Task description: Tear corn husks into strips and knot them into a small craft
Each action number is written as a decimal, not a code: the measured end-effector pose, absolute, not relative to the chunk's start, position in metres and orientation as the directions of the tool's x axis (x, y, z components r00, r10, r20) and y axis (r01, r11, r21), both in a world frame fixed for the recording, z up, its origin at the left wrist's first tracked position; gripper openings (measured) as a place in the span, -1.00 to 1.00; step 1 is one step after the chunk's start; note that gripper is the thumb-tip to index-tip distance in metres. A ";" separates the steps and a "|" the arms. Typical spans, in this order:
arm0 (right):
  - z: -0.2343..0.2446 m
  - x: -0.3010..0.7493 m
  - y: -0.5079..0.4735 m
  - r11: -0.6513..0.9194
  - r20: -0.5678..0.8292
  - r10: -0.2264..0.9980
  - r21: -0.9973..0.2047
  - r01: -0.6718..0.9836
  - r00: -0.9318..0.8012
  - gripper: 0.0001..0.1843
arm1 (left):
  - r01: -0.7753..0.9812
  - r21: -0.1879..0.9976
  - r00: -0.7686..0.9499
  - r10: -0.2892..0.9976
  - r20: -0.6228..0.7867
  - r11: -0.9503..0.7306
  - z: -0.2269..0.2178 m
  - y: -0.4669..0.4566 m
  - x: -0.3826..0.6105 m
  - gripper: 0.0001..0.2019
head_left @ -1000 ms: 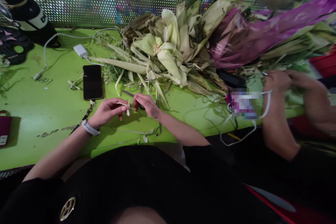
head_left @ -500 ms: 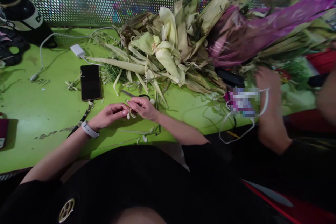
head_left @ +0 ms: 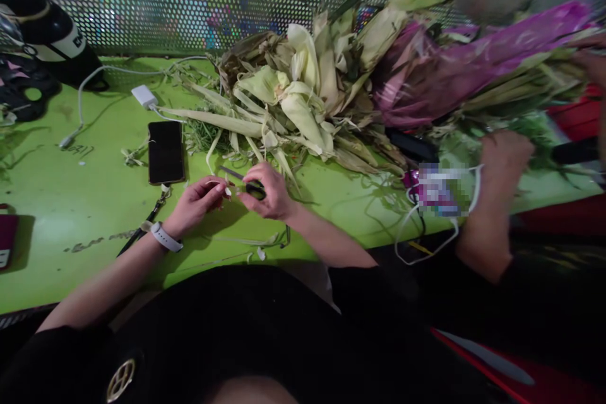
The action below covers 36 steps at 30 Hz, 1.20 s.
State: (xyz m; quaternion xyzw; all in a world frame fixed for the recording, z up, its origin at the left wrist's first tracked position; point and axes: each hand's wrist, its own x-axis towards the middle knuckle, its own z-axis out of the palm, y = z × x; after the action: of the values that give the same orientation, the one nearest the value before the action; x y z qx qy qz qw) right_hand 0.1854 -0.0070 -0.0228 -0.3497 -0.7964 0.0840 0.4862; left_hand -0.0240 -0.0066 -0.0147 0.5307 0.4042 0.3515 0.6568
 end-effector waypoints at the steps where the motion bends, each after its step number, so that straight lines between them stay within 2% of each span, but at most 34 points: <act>1: -0.024 0.184 -0.008 0.780 0.746 0.576 -0.379 0.497 -0.335 -0.71 | -0.039 0.982 0.421 0.894 -0.150 0.184 -0.015 -0.006 -0.024 -0.67; 4: -0.030 0.179 -0.009 0.800 0.743 0.512 -0.228 0.555 -0.432 -0.78 | -0.020 0.990 0.417 0.901 -0.116 0.137 -0.017 -0.006 -0.024 -0.65; 7: -0.032 0.176 -0.010 0.779 0.722 0.532 -0.212 0.590 -0.443 -0.93 | 0.051 0.996 0.448 0.890 -0.088 0.073 -0.017 -0.007 -0.023 -0.64; 10: -0.029 0.174 -0.011 0.745 0.665 0.613 -0.307 0.592 -0.426 -0.88 | 0.097 0.995 0.478 0.877 -0.055 0.010 -0.016 -0.007 -0.023 -0.65; 15: -0.022 0.172 -0.015 0.608 0.544 0.790 -0.635 0.477 -0.283 -0.84 | 0.150 0.984 0.524 0.852 0.002 -0.094 -0.014 -0.007 -0.025 -0.68; 18: -0.020 0.170 -0.017 0.515 0.463 0.857 -0.768 0.381 -0.225 -0.83 | 0.158 0.977 0.535 0.844 0.040 -0.147 -0.011 -0.009 -0.027 -0.70; 22: -0.018 0.169 -0.018 0.513 0.466 0.858 -0.804 0.301 -0.218 -0.85 | 0.164 0.976 0.522 0.852 0.037 -0.143 -0.009 -0.011 -0.028 -0.70; 26: -0.018 0.168 -0.019 0.506 0.467 0.859 -0.836 0.213 -0.211 -0.85 | 0.164 0.965 0.490 0.866 0.101 -0.205 -0.012 -0.009 -0.028 -0.73; 31: -0.022 0.174 -0.016 0.303 0.274 0.941 -0.944 0.131 -0.198 -0.75 | 0.116 0.982 0.477 0.876 0.076 -0.148 -0.016 -0.006 -0.029 -0.73; 33: -0.023 0.176 -0.013 0.260 0.237 0.952 -0.960 0.103 -0.193 -0.72 | 0.124 0.984 0.462 0.885 0.059 -0.131 -0.017 -0.006 -0.029 -0.72; 36: -0.025 0.178 -0.009 0.409 0.360 0.896 -0.897 0.168 -0.259 -0.76 | 0.144 0.977 0.473 0.878 0.074 -0.160 -0.018 -0.007 -0.029 -0.73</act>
State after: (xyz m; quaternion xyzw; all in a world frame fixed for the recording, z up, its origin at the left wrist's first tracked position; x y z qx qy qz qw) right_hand 0.1779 -0.0090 -0.0250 -0.3835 -0.6937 0.3851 0.4726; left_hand -0.0291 -0.0067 -0.0176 0.6774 0.3770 0.3482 0.5270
